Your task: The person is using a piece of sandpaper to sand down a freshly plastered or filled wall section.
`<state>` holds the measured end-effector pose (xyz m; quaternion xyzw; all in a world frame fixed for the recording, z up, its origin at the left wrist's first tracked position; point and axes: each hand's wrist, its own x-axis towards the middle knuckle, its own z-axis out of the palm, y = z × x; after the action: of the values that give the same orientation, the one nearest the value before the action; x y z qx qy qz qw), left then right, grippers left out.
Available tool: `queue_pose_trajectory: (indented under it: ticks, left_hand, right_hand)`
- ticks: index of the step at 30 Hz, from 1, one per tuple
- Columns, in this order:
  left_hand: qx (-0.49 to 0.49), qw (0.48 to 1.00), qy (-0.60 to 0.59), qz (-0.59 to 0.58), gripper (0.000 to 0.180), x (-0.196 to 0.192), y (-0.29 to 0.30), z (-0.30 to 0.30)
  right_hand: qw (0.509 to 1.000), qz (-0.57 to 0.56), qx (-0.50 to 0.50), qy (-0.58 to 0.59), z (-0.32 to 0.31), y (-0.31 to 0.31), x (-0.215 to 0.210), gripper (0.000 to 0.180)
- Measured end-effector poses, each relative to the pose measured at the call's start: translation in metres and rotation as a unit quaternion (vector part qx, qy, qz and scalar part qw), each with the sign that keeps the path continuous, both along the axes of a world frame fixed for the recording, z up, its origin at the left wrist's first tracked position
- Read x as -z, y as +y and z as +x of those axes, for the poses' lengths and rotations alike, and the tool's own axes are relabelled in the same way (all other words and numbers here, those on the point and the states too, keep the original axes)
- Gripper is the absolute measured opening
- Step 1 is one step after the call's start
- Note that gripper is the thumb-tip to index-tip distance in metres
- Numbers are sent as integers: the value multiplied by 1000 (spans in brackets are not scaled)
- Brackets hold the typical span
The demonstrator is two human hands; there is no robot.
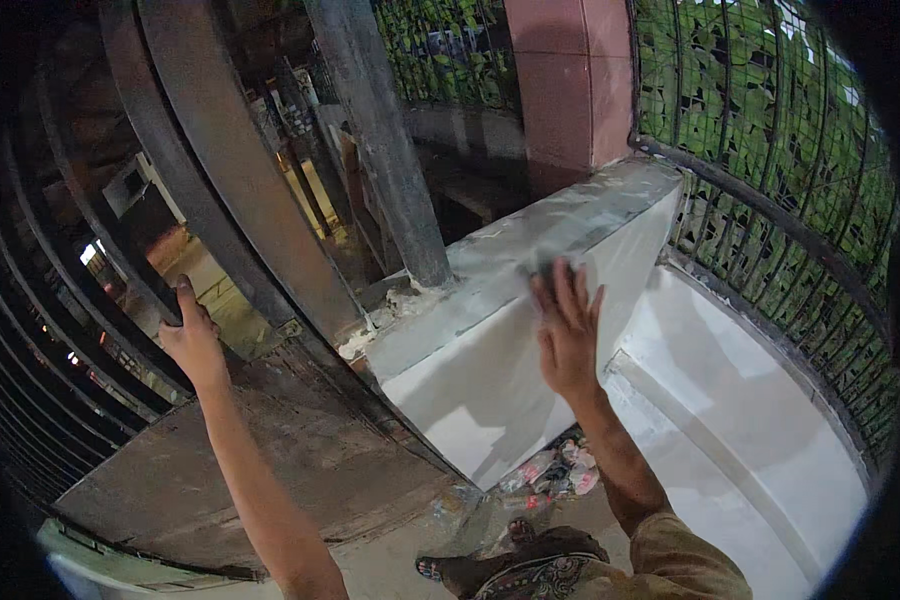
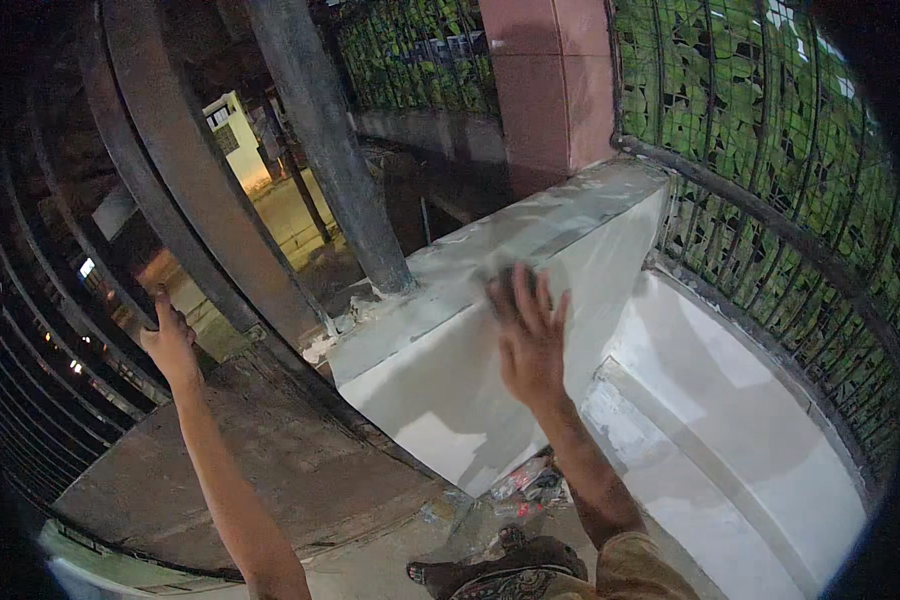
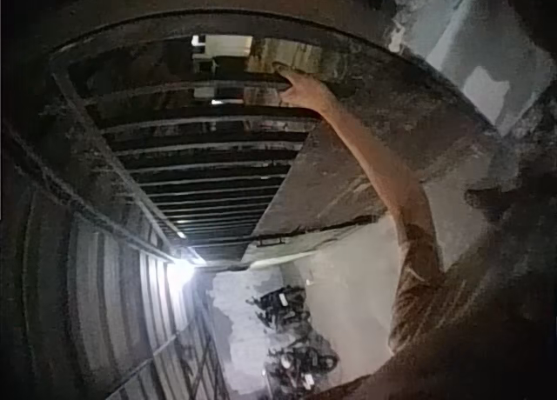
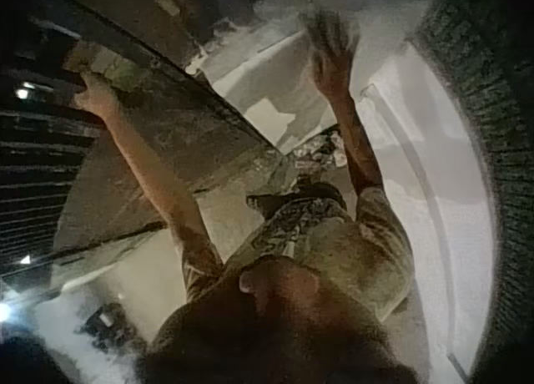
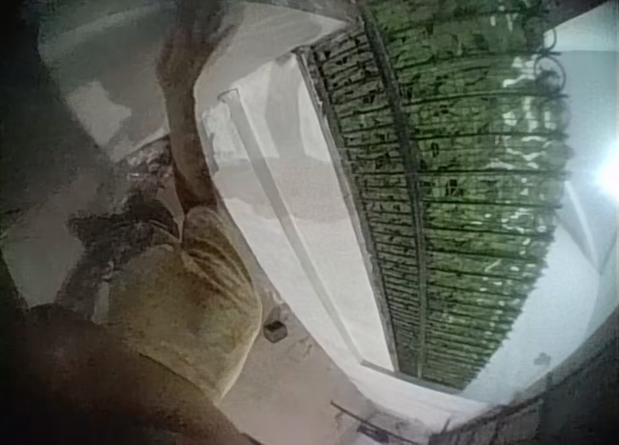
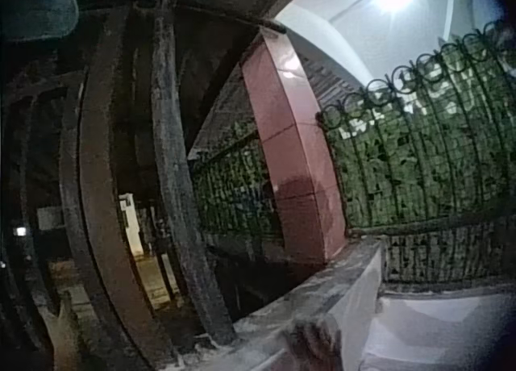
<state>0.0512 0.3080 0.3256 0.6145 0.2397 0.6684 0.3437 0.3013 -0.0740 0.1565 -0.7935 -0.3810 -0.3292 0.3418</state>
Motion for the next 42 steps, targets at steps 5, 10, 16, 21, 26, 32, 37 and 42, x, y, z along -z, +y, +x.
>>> queue_pose_trajectory:
  ticks: [5, 10, 16, 21, 26, 32, 37, 42]
  left_hand:
    - [7, 1000, 0, -16, 42, -2, -14, 9]
    - [13, 1000, 17, -8, 43, 2, -5, 3]
    - [-15, 1000, -3, -16, 44, 0, -3, 7]
    - [-14, 1000, -4, -9, 45, -4, -15, 8]
    - [-3, 1000, 3, -8, 44, -3, -13, 6]
    - [3, 1000, 10, -15, 43, -4, -15, 5]
    - [-20, 999, 28, -6, 43, -2, -14, 5]
    - [-10, 999, -1, -43, 45, -5, -25, 10]
  right_hand:
    - [992, 112, 59, 12, 13, -23, -7, 56]
    - [997, 67, 6, 23, -2, -16, -13, 58]
    - [999, -12, -37, 26, -34, 2, -4, 57]
    - [1000, -9, -29, 8, -20, -2, -7, 56]
    - [999, 33, 17, 19, -2, -8, -5, 57]
    - [998, -23, -50, 11, -30, 1, -5, 54]
    - [1000, -7, -24, -7, -9, -5, -8, 51]
    - [1000, 7, -14, -4, -4, 0, -1, 50]
